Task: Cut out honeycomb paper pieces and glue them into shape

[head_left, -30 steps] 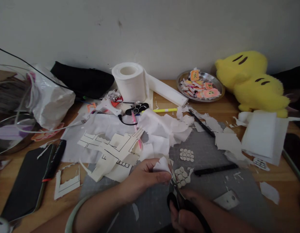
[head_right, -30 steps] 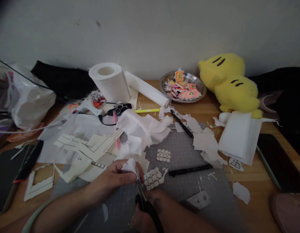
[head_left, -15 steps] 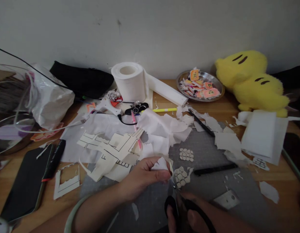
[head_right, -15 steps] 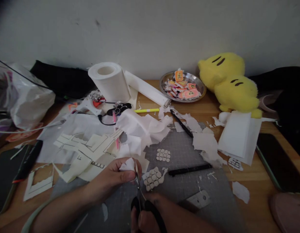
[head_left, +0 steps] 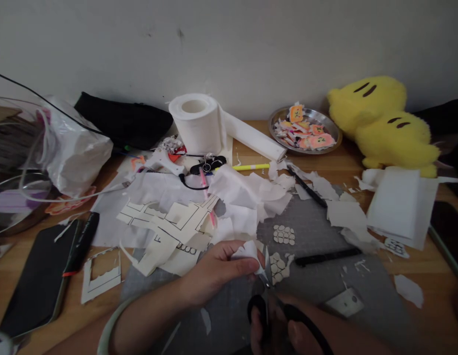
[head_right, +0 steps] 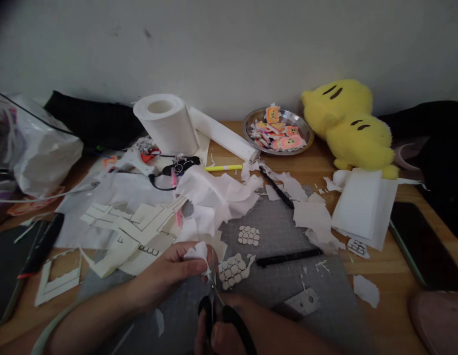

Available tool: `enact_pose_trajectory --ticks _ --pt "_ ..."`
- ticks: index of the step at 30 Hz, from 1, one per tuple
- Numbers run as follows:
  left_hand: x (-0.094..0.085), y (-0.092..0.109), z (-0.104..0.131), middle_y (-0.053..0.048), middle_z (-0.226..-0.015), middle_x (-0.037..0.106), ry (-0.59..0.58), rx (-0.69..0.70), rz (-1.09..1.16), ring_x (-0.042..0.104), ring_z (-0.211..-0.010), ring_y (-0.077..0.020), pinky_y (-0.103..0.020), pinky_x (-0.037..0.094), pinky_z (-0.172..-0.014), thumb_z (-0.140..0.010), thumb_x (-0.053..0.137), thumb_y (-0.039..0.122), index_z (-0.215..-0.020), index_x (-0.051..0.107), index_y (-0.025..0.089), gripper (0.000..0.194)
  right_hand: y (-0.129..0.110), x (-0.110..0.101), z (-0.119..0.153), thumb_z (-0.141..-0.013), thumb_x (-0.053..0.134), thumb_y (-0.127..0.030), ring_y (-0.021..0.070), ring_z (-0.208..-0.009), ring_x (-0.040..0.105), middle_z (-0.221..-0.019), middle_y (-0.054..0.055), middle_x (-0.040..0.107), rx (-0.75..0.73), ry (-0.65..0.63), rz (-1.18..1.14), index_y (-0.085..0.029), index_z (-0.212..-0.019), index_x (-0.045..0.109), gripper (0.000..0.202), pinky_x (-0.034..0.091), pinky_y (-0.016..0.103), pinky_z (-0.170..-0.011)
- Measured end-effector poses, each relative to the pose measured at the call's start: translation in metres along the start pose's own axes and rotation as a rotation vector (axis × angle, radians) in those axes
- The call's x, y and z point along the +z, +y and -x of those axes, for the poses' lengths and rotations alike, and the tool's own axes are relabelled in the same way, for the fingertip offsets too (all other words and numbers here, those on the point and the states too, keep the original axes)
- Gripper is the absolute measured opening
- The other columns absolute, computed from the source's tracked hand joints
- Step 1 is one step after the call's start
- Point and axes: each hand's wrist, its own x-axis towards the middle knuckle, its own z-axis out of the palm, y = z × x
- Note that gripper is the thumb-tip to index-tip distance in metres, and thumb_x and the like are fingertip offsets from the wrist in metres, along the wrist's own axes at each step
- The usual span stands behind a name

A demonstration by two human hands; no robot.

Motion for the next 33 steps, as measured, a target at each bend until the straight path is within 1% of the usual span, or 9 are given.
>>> enact_pose_trajectory --ticks 3,8,12,16,19,21,26,29,33 --pt "0.000 -0.001 0.000 0.000 -0.067 0.057 0.021 -0.014 0.025 0.048 -0.063 -0.0108 -0.024 0.035 -0.064 -0.070 0.072 0.038 -0.071 0.065 0.013 0.025 0.001 0.000 0.000 -0.086 0.040 -0.063 0.0187 -0.085 0.058 -0.094 0.009 0.061 -0.018 -0.007 -0.016 -0.013 -0.106 0.059 0.058 0.048 0.032 -0.076" --pt "-0.001 -0.005 -0.001 0.002 -0.067 0.056 0.082 0.017 0.070 0.047 -0.061 -0.0094 -0.023 0.035 -0.061 -0.068 0.074 0.038 -0.076 0.064 0.013 0.028 0.015 -0.001 -0.003 -0.086 0.042 -0.062 0.0187 -0.086 0.059 -0.100 0.011 0.061 -0.038 -0.010 -0.042 -0.012 -0.116 0.053 0.059 0.048 0.035 -0.079" --pt "-0.002 -0.005 -0.002 0.002 -0.065 0.056 0.103 0.013 0.074 0.048 -0.060 -0.0093 -0.023 0.035 -0.061 -0.068 0.074 0.036 -0.077 0.060 0.013 0.029 0.012 -0.001 -0.005 -0.085 0.043 -0.061 0.0201 -0.088 0.059 -0.102 0.011 0.061 -0.032 -0.003 -0.032 -0.013 -0.110 0.056 0.056 0.048 0.035 -0.082" --pt "-0.002 -0.006 -0.001 0.002 -0.069 0.057 0.111 0.016 0.151 0.049 -0.059 -0.0076 -0.021 0.036 -0.059 -0.066 0.077 0.029 -0.083 0.055 0.015 0.031 0.004 -0.001 -0.002 -0.083 0.046 -0.062 0.0201 -0.086 0.058 -0.104 0.011 0.060 -0.032 -0.016 -0.019 -0.014 -0.105 0.058 0.054 0.049 0.033 -0.076" --pt "-0.001 -0.005 -0.002 0.004 -0.070 0.057 0.115 0.054 0.246 0.049 -0.056 -0.0063 -0.019 0.037 -0.056 -0.064 0.078 0.021 -0.081 0.048 0.018 0.035 0.004 -0.002 0.000 -0.081 0.050 -0.062 0.0195 -0.084 0.058 -0.100 0.010 0.061 -0.020 -0.008 -0.028 -0.015 -0.107 0.056 0.054 0.049 0.031 -0.073" --pt "0.000 -0.004 -0.002 0.005 -0.074 0.057 0.114 0.097 0.301 0.049 -0.056 -0.0055 -0.017 0.037 -0.053 -0.064 0.077 0.015 -0.078 0.044 0.020 0.036 0.005 -0.003 0.000 -0.080 0.048 -0.065 0.0190 -0.083 0.058 -0.096 0.009 0.061 -0.039 0.017 -0.019 -0.015 -0.108 0.055 0.058 0.048 0.031 -0.073" --pt "0.001 -0.002 0.000 0.004 -0.084 0.058 0.069 0.198 0.327 0.051 -0.060 -0.0051 -0.015 0.039 -0.053 -0.066 0.072 0.005 -0.067 0.038 0.018 0.036 0.004 -0.001 -0.003 -0.078 0.046 -0.070 0.0159 -0.077 0.055 -0.089 0.007 0.061 -0.038 -0.003 -0.043 -0.014 -0.098 0.056 0.060 0.045 0.028 -0.071" --pt "-0.001 -0.004 0.002 0.002 -0.089 0.057 0.054 0.199 0.287 0.051 -0.063 -0.0045 -0.014 0.038 -0.054 -0.067 0.072 0.007 -0.060 0.042 0.015 0.032 0.000 -0.001 -0.005 -0.080 0.043 -0.069 0.0153 -0.077 0.053 -0.088 0.006 0.060 -0.057 0.001 0.063 -0.014 -0.093 0.057 0.059 0.043 0.027 -0.070" --pt "-0.004 -0.005 0.003 0.000 -0.092 0.054 0.051 0.166 0.231 0.050 -0.066 -0.0054 -0.014 0.039 -0.055 -0.068 0.074 0.014 -0.067 0.060 0.016 0.014 -0.002 -0.001 -0.005 -0.082 0.037 -0.070 0.0150 -0.076 0.052 -0.086 0.006 0.059 -0.100 0.043 0.147 -0.013 -0.089 0.057 0.060 0.041 0.026 -0.072"
